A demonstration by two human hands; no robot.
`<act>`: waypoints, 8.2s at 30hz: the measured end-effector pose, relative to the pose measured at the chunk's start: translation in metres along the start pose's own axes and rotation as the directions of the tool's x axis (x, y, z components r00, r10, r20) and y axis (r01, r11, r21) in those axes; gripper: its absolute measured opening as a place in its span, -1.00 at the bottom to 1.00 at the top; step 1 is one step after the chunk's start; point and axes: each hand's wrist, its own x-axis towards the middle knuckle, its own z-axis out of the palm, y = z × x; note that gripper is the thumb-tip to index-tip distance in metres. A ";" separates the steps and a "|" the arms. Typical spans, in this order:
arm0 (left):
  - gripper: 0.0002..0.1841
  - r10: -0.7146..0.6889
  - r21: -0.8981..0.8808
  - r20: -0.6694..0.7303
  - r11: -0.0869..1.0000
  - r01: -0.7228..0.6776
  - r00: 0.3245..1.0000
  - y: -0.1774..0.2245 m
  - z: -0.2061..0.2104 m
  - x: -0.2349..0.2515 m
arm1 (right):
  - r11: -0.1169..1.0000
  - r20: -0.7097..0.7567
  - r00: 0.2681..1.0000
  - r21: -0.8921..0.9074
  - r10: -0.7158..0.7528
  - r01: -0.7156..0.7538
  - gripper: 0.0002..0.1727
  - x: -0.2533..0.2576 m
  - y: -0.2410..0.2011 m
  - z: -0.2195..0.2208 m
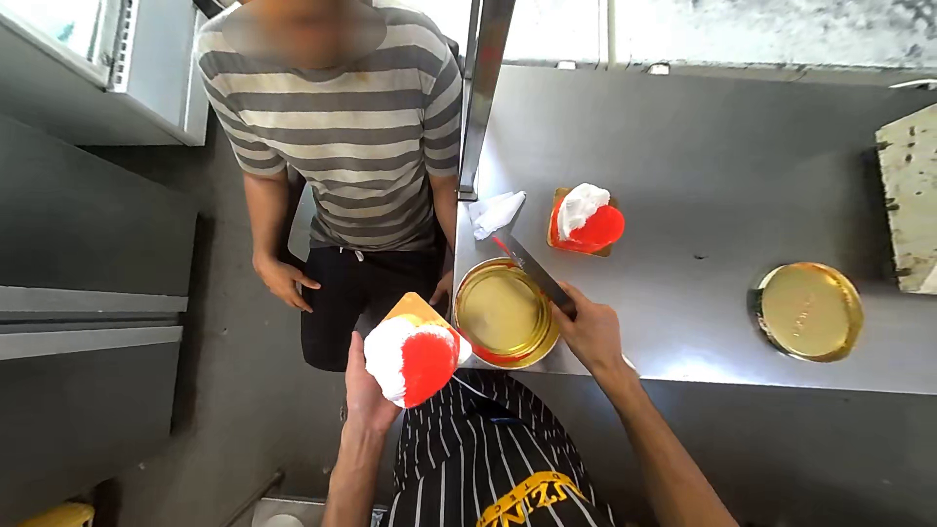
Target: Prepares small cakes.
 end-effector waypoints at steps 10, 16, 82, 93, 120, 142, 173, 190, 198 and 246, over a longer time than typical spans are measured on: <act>-0.21 -0.135 0.065 0.035 0.989 0.132 0.990 -0.011 -0.001 0.009 | 0.944 0.428 0.892 -0.210 -0.144 0.253 -0.71 -0.016 0.001 -0.118; -0.21 -0.181 0.073 0.017 0.981 0.179 0.983 -0.014 0.002 0.011 | 0.783 0.706 0.709 -0.443 0.005 0.436 -0.82 0.016 -0.049 -0.128; -0.31 -0.126 0.055 -0.036 0.990 0.128 0.991 -0.050 0.050 -0.009 | 0.959 -0.077 0.997 0.285 0.024 -0.001 -0.63 -0.171 -0.001 -0.014; -0.33 -0.138 0.114 -0.016 0.984 0.139 0.990 -0.042 0.048 -0.006 | 0.856 0.153 0.979 0.481 0.132 -0.191 -0.62 -0.168 0.002 -0.025; -0.25 -0.179 0.323 -0.053 0.928 0.187 0.982 -0.032 0.058 0.004 | 0.979 -0.041 0.989 0.147 -0.139 0.144 -0.62 -0.148 0.022 -0.049; -0.25 -0.191 0.392 -0.003 0.903 0.177 0.982 -0.023 0.059 0.007 | 0.961 0.030 0.990 0.245 -0.138 0.126 -0.62 -0.143 0.029 -0.051; -0.14 -0.170 0.254 0.030 0.954 0.157 0.985 -0.023 0.014 0.003 | 0.834 0.666 0.746 -0.417 0.010 0.362 -0.74 0.007 -0.042 -0.112; -0.18 -0.098 0.230 -0.009 0.968 0.098 0.995 -0.025 0.020 -0.003 | 0.943 0.482 0.876 0.284 0.015 -0.172 -0.79 -0.056 0.019 -0.043; -0.18 -0.118 0.300 -0.002 0.947 0.114 0.993 -0.014 0.036 -0.002 | 0.854 0.278 0.957 0.474 0.084 -0.213 -0.73 -0.124 0.031 -0.065; -0.26 -0.122 0.379 -0.007 0.918 0.116 0.992 -0.026 0.064 0.008 | 0.996 -0.215 0.974 0.021 -0.074 0.081 -0.58 -0.155 0.037 -0.002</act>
